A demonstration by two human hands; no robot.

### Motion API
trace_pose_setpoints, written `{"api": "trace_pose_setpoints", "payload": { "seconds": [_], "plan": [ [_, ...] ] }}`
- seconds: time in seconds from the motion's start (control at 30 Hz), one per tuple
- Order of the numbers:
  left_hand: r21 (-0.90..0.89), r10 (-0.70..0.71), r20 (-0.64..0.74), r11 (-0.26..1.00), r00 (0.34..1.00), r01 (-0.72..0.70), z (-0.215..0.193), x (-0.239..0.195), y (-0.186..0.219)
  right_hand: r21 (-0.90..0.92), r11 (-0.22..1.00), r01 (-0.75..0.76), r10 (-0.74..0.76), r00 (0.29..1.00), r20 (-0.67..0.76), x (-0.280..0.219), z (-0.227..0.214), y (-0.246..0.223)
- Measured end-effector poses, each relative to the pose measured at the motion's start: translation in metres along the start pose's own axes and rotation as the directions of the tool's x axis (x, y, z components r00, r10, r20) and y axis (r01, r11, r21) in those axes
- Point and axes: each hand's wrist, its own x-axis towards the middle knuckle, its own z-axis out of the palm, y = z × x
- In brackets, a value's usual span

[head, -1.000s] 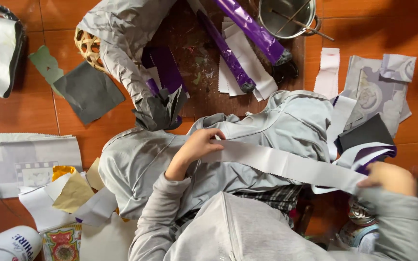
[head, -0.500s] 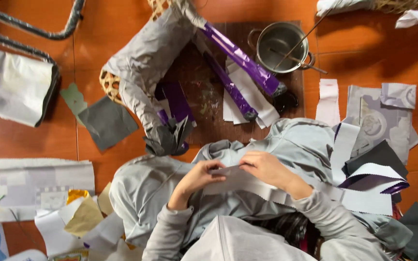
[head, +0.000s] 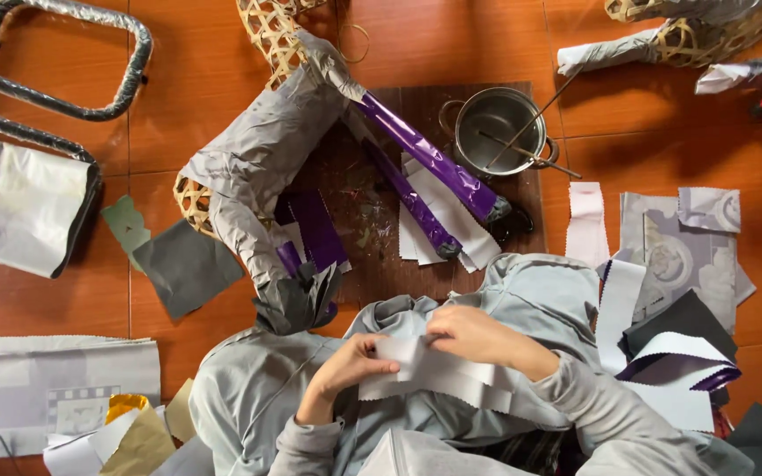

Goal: Applying decorative paper strips and adhesive to a bamboo giraffe frame.

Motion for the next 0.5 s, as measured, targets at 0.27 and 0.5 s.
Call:
{"api": "trace_pose_setpoints", "payload": {
  "seconds": [0.27,0.5],
  "plan": [
    [-0.045,0.01,0.166,0.999,0.986,-0.003,-0.009,-0.004,0.018,0.541,0.827,0.153,0.237,0.778,-0.582,-0.022,-0.177,0.031],
    [0.181,-0.112,-0.069,0.976,0.991,0.122,-0.013,0.005,0.016,-0.363,0.738,-0.569,0.184,0.687,-0.703,0.097,-0.239,0.166]
  ]
}}
